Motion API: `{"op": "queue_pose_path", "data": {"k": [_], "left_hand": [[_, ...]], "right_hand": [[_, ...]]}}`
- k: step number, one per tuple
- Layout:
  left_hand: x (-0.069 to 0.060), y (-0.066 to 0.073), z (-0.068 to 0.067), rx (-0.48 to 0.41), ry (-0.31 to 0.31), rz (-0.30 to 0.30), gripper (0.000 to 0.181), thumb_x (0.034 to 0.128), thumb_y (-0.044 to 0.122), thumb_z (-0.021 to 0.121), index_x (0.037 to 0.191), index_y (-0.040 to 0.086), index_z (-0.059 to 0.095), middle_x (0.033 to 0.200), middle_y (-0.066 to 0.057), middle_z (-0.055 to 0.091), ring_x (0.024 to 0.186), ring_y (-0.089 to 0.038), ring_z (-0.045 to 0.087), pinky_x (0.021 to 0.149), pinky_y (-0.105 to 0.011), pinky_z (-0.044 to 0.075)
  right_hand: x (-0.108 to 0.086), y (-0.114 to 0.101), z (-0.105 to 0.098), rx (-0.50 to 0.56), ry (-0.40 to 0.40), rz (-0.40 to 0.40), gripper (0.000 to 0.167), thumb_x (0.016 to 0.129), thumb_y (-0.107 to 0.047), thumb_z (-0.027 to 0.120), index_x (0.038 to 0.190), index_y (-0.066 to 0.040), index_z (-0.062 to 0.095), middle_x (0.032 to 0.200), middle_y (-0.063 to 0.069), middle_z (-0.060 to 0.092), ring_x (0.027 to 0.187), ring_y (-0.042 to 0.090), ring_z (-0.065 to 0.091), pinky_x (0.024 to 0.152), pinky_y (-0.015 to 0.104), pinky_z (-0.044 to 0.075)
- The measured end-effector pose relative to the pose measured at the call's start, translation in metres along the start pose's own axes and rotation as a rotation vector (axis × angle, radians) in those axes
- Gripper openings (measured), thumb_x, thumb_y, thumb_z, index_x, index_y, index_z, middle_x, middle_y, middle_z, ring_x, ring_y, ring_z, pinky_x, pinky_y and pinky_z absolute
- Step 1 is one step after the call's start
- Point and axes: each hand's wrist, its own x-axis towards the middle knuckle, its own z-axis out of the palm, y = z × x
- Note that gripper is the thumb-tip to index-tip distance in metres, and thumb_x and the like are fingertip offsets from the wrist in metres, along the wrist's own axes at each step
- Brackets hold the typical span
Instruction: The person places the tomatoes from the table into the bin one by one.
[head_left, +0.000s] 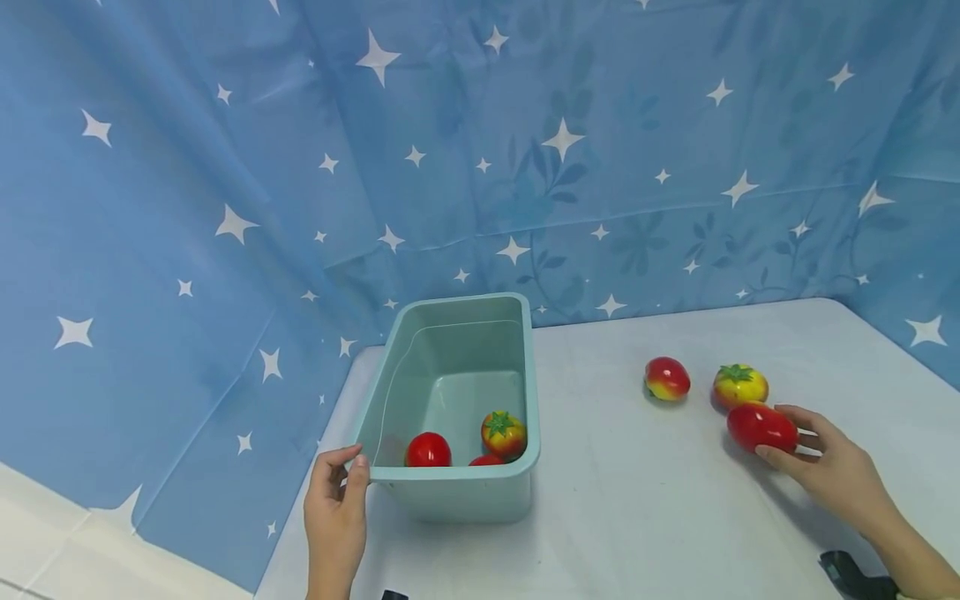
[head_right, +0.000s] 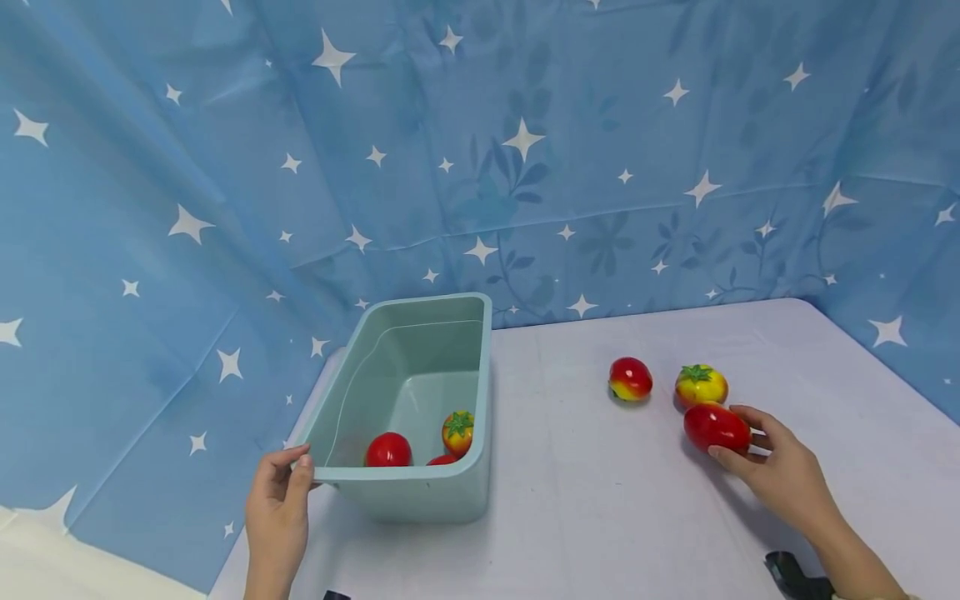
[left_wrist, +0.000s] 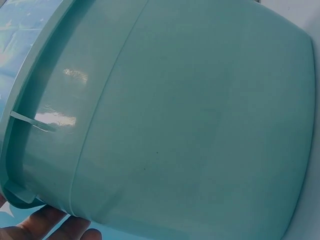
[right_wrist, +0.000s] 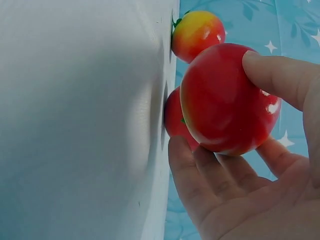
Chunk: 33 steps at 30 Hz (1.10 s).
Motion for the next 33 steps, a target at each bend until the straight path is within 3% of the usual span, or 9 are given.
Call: {"op": "queue_pose_path", "data": {"k": [9,27,33], "left_hand": [[0.001,0.000,-0.001,0.000,0.001,0.015,0.019,0.0998,0.017,0.057,0.113,0.004,0.061,0.112,-0.004,0.061,0.087,-0.007,0.055,0.074,-0.010,0.046],[0.000,0.002,-0.002,0.002,-0.011,-0.017,0.019,0.0997,0.018,0.057,0.113,0.004,0.061,0.112,-0.005,0.062,0.089,-0.007,0.057,0.075,-0.010,0.047],[0.001,0.004,-0.002,-0.006,-0.025,-0.006,0.020,0.0999,0.018,0.057,0.114,0.005,0.061,0.113,-0.007,0.062,0.090,-0.008,0.057,0.076,-0.011,0.047]], "right_hand": [[0.001,-0.006,0.003,0.012,0.036,-0.027,0.091,0.083,-0.038,0.077,0.146,0.006,0.029,0.134,0.040,0.035,0.109,0.060,0.042,0.070,0.057,0.055],[0.005,-0.048,0.006,0.159,0.051,-0.061,0.082,0.089,-0.031,0.073,0.146,0.005,0.027,0.138,0.038,0.031,0.115,0.059,0.034,0.066,0.054,0.056],[0.009,-0.067,0.005,0.262,-0.009,-0.080,0.085,0.089,-0.036,0.072,0.148,0.002,0.024,0.143,0.034,0.029,0.120,0.056,0.035,0.068,0.044,0.058]]}}
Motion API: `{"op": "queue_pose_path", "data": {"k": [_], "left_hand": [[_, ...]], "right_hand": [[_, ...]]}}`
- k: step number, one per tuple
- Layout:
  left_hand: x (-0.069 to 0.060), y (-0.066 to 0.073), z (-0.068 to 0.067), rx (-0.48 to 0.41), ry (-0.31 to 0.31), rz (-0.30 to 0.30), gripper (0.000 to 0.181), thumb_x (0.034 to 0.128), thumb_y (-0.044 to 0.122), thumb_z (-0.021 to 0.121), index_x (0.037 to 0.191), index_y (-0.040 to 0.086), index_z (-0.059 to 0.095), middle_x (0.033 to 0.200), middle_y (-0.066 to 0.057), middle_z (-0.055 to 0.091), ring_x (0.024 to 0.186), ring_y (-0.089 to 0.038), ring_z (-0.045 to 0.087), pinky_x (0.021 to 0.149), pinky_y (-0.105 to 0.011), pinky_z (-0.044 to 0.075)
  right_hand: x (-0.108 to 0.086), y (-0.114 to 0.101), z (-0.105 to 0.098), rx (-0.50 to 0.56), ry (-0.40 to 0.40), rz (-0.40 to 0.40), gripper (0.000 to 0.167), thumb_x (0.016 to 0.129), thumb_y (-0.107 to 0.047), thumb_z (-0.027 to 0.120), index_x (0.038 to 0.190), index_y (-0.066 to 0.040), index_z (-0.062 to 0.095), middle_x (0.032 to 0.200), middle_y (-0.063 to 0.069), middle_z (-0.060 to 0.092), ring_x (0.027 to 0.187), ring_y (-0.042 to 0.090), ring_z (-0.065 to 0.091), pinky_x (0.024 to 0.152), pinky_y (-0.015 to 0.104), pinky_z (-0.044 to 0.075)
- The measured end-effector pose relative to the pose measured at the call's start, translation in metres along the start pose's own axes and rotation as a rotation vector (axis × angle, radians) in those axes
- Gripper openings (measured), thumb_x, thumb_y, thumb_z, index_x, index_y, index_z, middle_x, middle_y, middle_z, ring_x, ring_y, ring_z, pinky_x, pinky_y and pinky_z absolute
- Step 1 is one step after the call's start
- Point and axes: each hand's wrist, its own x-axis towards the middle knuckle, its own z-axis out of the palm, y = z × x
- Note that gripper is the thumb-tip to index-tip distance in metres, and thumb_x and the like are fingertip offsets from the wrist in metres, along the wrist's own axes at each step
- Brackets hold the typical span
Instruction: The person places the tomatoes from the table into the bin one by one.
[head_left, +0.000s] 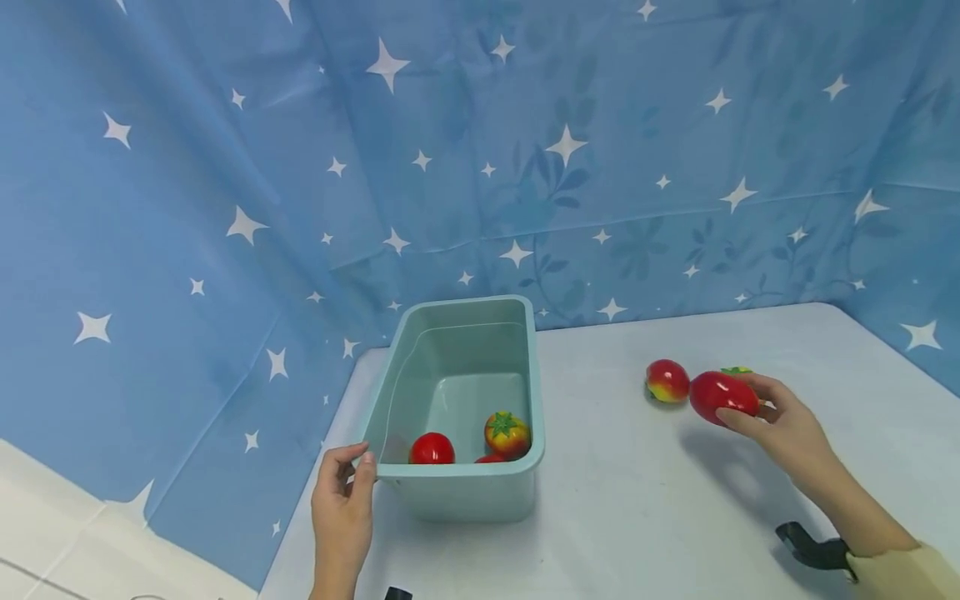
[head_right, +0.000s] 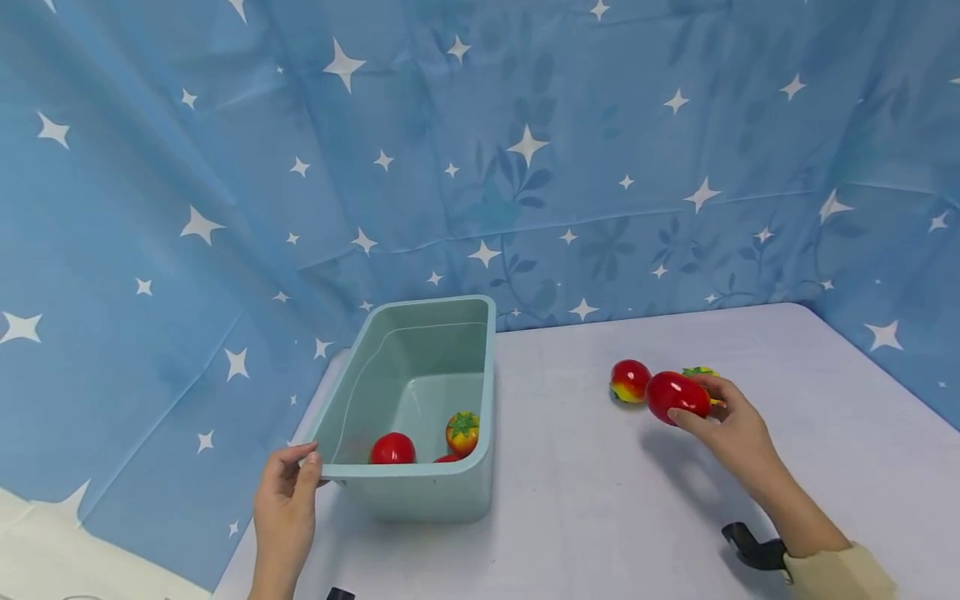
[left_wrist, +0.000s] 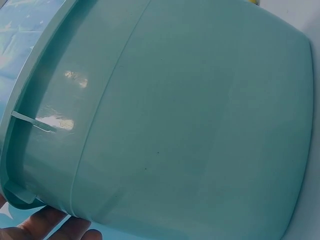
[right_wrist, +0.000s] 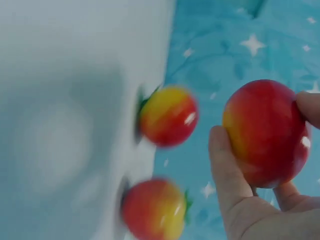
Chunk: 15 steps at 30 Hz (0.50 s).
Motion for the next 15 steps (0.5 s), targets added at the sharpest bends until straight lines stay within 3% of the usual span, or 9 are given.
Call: {"op": "queue_pose_path", "data": {"k": [5,9,15], "left_hand": [[0.000,0.000,0.000,0.004,0.001,0.000,0.020,0.0998,0.019,0.057,0.115,0.005,0.060,0.114,-0.007,0.062,0.092,-0.004,0.057,0.076,-0.010,0.047],[0.001,-0.001,0.000,0.003,0.010,-0.007,0.020,0.0995,0.020,0.058,0.114,0.006,0.061,0.113,-0.006,0.063,0.092,-0.006,0.057,0.077,-0.010,0.047],[0.001,-0.002,0.000,-0.009,0.002,-0.001,0.019,0.0991,0.018,0.058,0.114,0.007,0.062,0.113,-0.006,0.063,0.089,-0.008,0.054,0.076,-0.011,0.047]], "right_hand": [[0.007,-0.025,0.007,0.104,-0.083,0.006,0.084,0.090,-0.038,0.070,0.150,-0.003,0.023,0.147,0.027,0.028,0.126,0.051,0.033,0.073,0.035,0.057],[0.014,-0.048,0.017,0.134,-0.100,-0.031,0.083,0.089,-0.034,0.072,0.150,-0.004,0.025,0.147,0.026,0.031,0.128,0.050,0.035,0.073,0.026,0.054],[0.026,-0.077,0.031,0.109,-0.092,-0.095,0.083,0.086,-0.028,0.076,0.149,-0.005,0.029,0.145,0.025,0.035,0.127,0.048,0.036,0.077,0.037,0.056]]}}
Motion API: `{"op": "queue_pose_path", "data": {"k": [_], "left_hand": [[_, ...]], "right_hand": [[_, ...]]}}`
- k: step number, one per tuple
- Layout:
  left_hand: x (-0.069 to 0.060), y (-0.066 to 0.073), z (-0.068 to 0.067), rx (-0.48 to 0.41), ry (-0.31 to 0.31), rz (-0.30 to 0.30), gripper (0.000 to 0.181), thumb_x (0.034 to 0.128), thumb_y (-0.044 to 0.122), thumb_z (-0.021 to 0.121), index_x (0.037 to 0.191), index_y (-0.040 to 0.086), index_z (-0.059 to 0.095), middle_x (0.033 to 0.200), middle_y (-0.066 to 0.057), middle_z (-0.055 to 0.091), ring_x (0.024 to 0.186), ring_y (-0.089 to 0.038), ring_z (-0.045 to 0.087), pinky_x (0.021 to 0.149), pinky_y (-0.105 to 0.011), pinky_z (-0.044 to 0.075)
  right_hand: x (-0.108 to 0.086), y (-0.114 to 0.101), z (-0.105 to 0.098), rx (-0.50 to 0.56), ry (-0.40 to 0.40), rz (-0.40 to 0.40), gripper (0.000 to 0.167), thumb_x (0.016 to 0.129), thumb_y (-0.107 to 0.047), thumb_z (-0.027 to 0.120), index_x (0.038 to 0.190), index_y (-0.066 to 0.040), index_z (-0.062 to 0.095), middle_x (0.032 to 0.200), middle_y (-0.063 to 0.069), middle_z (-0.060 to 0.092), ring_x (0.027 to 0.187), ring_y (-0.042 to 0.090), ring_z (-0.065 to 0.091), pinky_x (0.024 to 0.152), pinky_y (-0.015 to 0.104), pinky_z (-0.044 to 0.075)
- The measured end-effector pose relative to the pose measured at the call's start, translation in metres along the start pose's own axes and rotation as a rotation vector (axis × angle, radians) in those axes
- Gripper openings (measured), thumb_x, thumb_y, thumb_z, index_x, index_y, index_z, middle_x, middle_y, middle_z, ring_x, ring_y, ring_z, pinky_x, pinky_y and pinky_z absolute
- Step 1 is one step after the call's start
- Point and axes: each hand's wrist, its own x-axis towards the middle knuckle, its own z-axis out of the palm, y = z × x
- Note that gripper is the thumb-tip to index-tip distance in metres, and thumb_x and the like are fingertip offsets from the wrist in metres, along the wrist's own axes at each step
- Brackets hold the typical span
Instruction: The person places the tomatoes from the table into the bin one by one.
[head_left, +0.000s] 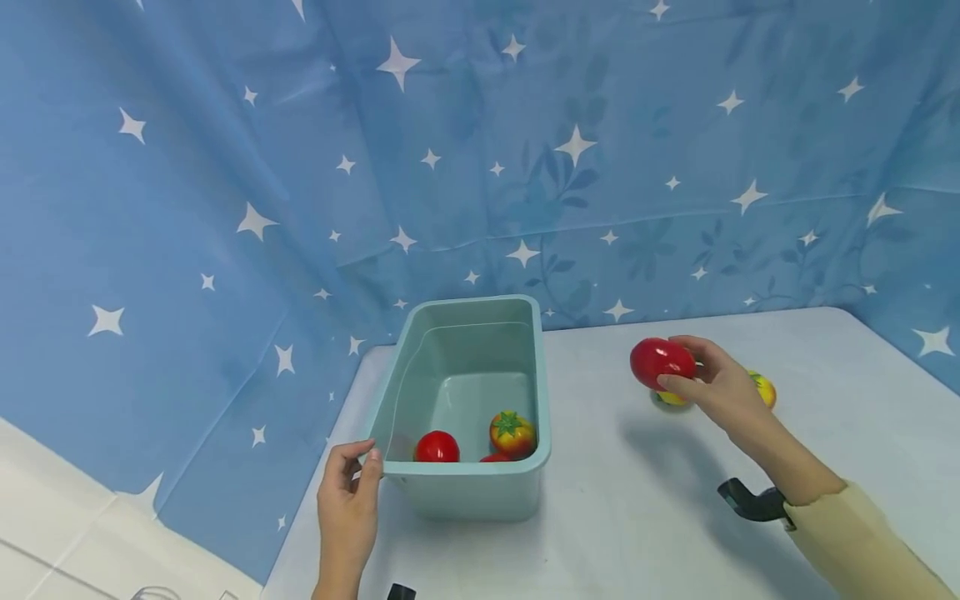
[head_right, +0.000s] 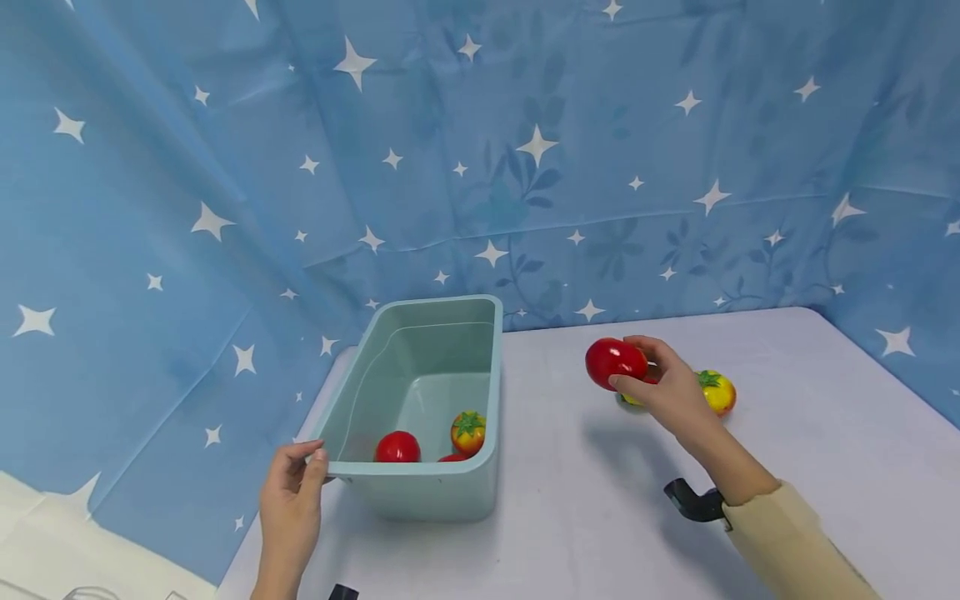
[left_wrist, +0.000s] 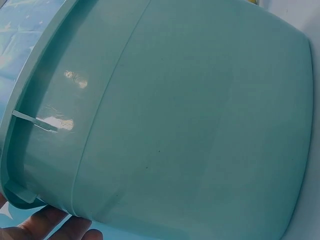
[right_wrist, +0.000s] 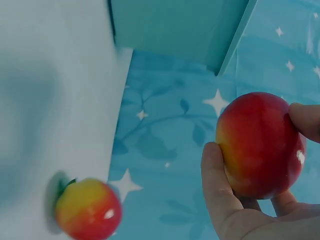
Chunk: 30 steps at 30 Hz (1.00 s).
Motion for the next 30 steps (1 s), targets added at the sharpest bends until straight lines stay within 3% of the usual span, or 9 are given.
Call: {"op": "queue_pose_path", "data": {"k": [11,18,30], "left_hand": [[-0.001,0.004,-0.001,0.003,-0.002,-0.007,0.019,0.0991,0.018,0.058,0.114,0.007,0.062,0.114,-0.006,0.063,0.091,-0.007,0.055,0.077,-0.012,0.047],[-0.001,0.003,0.000,-0.005,-0.011,-0.017,0.019,0.0990,0.019,0.058,0.113,0.007,0.061,0.115,-0.006,0.063,0.094,-0.006,0.057,0.079,-0.012,0.048],[0.001,0.001,0.000,-0.017,-0.014,-0.009,0.018,0.0988,0.018,0.058,0.113,0.007,0.061,0.114,-0.005,0.063,0.094,-0.008,0.057,0.078,-0.014,0.049]], "right_hand": [[0.021,-0.024,0.019,-0.018,-0.033,-0.051,0.080,0.083,-0.021,0.078,0.147,-0.005,0.031,0.143,0.025,0.038,0.123,0.045,0.041,0.079,0.041,0.055],[0.034,-0.042,0.037,-0.011,-0.053,-0.091,0.083,0.081,-0.017,0.080,0.147,-0.005,0.031,0.143,0.023,0.038,0.127,0.045,0.038,0.086,0.052,0.053],[0.056,-0.090,0.093,0.119,-0.129,-0.195,0.076,0.080,-0.015,0.079,0.142,-0.009,0.037,0.140,0.014,0.044,0.127,0.037,0.044,0.089,0.051,0.052]]}}
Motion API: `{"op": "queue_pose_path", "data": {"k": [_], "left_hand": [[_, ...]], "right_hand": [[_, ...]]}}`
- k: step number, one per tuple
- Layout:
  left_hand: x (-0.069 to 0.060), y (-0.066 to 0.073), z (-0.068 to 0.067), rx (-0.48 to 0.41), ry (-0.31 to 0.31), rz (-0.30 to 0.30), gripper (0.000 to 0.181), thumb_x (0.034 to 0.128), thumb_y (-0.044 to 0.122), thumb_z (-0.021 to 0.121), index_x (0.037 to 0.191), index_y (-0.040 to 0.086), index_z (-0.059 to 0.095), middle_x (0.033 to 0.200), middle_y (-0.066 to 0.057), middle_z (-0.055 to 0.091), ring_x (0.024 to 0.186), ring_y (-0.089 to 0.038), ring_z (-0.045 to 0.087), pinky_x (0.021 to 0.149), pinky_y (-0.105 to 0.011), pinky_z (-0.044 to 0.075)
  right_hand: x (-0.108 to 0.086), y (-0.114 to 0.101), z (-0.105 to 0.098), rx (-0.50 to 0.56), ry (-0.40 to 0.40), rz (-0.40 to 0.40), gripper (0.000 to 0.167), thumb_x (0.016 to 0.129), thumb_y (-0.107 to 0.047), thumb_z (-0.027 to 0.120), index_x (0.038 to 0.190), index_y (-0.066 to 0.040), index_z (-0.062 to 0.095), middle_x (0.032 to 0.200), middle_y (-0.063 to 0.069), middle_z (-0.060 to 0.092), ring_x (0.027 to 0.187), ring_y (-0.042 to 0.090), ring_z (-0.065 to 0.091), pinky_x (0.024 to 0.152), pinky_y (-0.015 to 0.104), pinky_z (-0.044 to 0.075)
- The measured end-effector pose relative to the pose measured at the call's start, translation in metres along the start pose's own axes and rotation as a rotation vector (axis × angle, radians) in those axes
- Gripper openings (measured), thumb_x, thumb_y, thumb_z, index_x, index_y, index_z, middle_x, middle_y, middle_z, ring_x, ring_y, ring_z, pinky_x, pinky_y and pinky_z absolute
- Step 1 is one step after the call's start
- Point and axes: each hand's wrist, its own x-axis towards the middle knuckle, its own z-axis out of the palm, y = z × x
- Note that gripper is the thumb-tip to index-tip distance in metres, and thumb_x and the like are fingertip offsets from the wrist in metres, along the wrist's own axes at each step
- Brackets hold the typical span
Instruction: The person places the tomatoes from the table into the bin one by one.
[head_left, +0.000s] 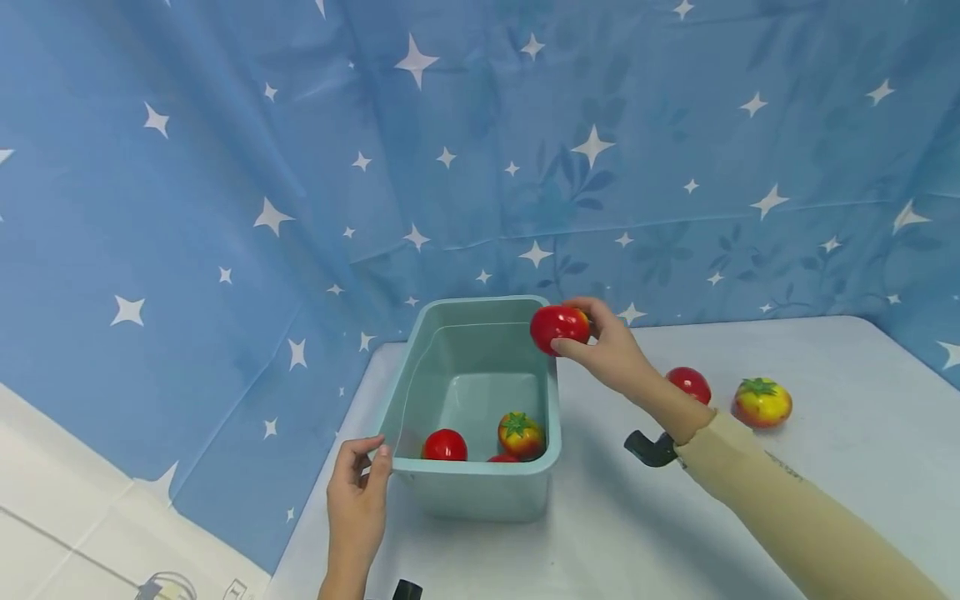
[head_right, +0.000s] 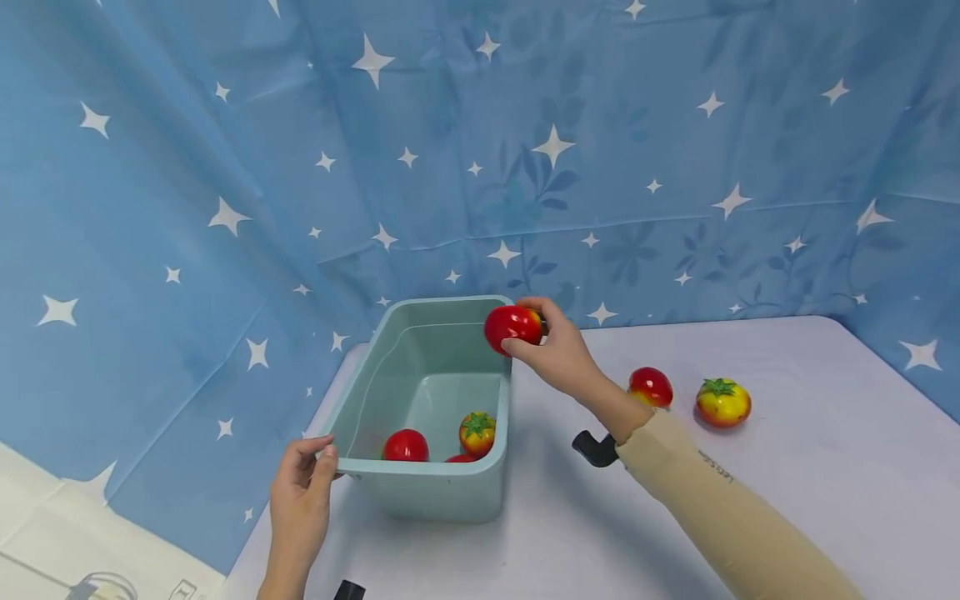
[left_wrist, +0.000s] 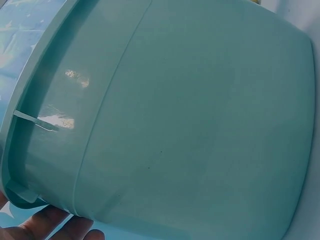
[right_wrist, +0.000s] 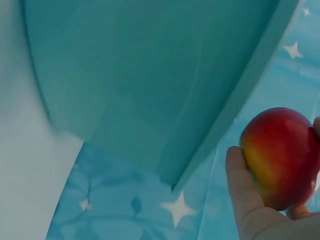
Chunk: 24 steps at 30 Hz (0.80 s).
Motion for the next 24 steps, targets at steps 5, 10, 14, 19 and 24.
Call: {"op": "queue_pose_path", "data": {"k": [5,10,14,19,24], "left_hand": [[0.000,0.000,0.001,0.000,-0.008,-0.006,0.017,0.0986,0.018,0.059,0.113,0.008,0.061,0.115,-0.005,0.063,0.097,-0.006,0.058,0.078,-0.015,0.049],[-0.001,0.000,0.002,-0.008,-0.013,-0.009,0.017,0.0985,0.018,0.059,0.112,0.007,0.061,0.114,-0.005,0.064,0.098,-0.006,0.058,0.079,-0.016,0.050],[-0.001,0.000,0.002,-0.014,-0.016,-0.007,0.018,0.0986,0.018,0.059,0.112,0.007,0.061,0.113,-0.005,0.063,0.098,-0.008,0.059,0.079,-0.016,0.050],[0.000,0.000,0.002,-0.005,-0.006,-0.001,0.018,0.0984,0.018,0.060,0.112,0.007,0.061,0.112,-0.005,0.063,0.097,-0.007,0.058,0.079,-0.015,0.050],[0.000,0.000,0.001,-0.015,0.001,0.009,0.017,0.0981,0.017,0.060,0.111,0.005,0.061,0.112,-0.006,0.064,0.097,-0.007,0.058,0.079,-0.014,0.049]], "right_hand": [[0.006,-0.003,0.025,0.069,-0.056,-0.104,0.070,0.082,-0.011,0.077,0.140,-0.008,0.040,0.138,0.014,0.047,0.126,0.035,0.046,0.088,0.049,0.053],[0.009,-0.004,0.046,0.103,-0.096,-0.133,0.068,0.081,-0.011,0.078,0.139,-0.010,0.043,0.136,0.012,0.050,0.124,0.033,0.049,0.089,0.047,0.053],[0.013,-0.006,0.057,0.054,-0.099,-0.138,0.069,0.079,-0.013,0.080,0.138,-0.013,0.045,0.132,0.011,0.053,0.118,0.032,0.052,0.085,0.044,0.055],[0.017,-0.011,0.068,-0.093,-0.142,-0.139,0.071,0.077,-0.019,0.082,0.137,-0.015,0.046,0.129,0.008,0.056,0.113,0.029,0.055,0.080,0.040,0.057],[0.014,-0.014,0.075,-0.304,-0.241,-0.196,0.071,0.073,-0.027,0.085,0.135,-0.017,0.051,0.126,0.002,0.060,0.108,0.023,0.059,0.077,0.036,0.057]]}}
